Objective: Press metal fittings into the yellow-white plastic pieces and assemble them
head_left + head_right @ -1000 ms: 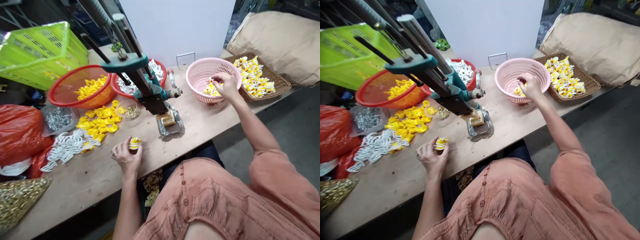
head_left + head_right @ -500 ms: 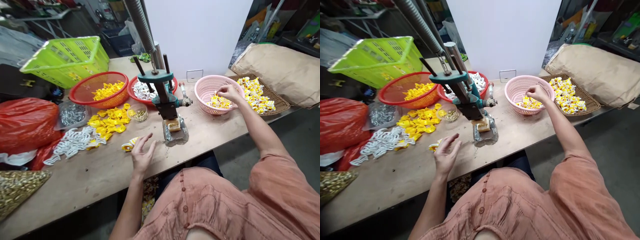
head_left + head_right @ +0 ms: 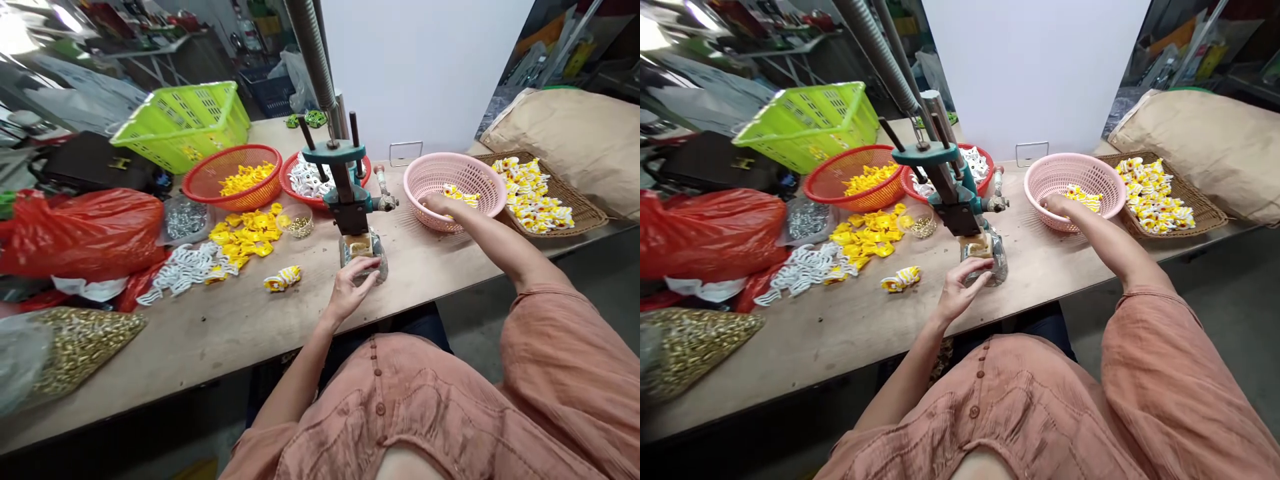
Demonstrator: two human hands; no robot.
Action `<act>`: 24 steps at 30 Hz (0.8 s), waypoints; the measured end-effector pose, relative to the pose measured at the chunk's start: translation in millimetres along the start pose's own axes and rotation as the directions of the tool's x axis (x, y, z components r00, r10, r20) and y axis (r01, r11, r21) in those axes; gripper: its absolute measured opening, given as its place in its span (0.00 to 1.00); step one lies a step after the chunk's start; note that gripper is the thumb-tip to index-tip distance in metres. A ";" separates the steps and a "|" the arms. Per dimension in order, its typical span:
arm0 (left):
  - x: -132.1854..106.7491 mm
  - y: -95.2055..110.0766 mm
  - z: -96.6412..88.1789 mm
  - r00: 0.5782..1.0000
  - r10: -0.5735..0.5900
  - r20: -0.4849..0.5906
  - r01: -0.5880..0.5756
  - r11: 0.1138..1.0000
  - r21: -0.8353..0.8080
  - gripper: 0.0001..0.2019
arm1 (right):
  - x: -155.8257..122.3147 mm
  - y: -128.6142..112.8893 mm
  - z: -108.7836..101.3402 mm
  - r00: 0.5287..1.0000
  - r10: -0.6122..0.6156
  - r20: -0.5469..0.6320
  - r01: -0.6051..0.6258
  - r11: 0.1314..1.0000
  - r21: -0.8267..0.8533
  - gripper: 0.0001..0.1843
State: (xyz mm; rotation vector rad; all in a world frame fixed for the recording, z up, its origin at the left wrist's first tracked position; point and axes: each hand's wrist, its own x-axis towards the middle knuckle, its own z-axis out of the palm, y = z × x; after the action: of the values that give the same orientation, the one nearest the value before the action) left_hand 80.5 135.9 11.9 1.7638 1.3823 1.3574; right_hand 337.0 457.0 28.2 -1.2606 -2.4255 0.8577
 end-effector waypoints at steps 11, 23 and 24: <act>2.2 -7.1 27.6 0.992 -0.128 -0.021 0.106 0.894 -0.436 0.26 | -127.3 -96.7 30.7 0.993 -0.110 -0.047 0.104 0.598 0.794 0.29; -24.9 -33.8 5.9 0.846 -0.517 0.132 0.477 0.622 -0.621 0.25 | -168.3 -113.6 152.2 0.907 -0.393 -0.151 0.409 0.736 0.540 0.21; -26.9 -34.8 6.5 0.836 -0.538 0.108 0.470 0.600 -0.647 0.26 | -167.9 -114.5 157.5 0.906 -0.377 -0.192 0.420 0.746 0.518 0.18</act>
State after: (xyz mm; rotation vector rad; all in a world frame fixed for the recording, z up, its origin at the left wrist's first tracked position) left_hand 72.9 124.3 -30.3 0.7575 1.1203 1.3672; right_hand 283.3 210.3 -20.4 -0.5178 -2.0373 1.2205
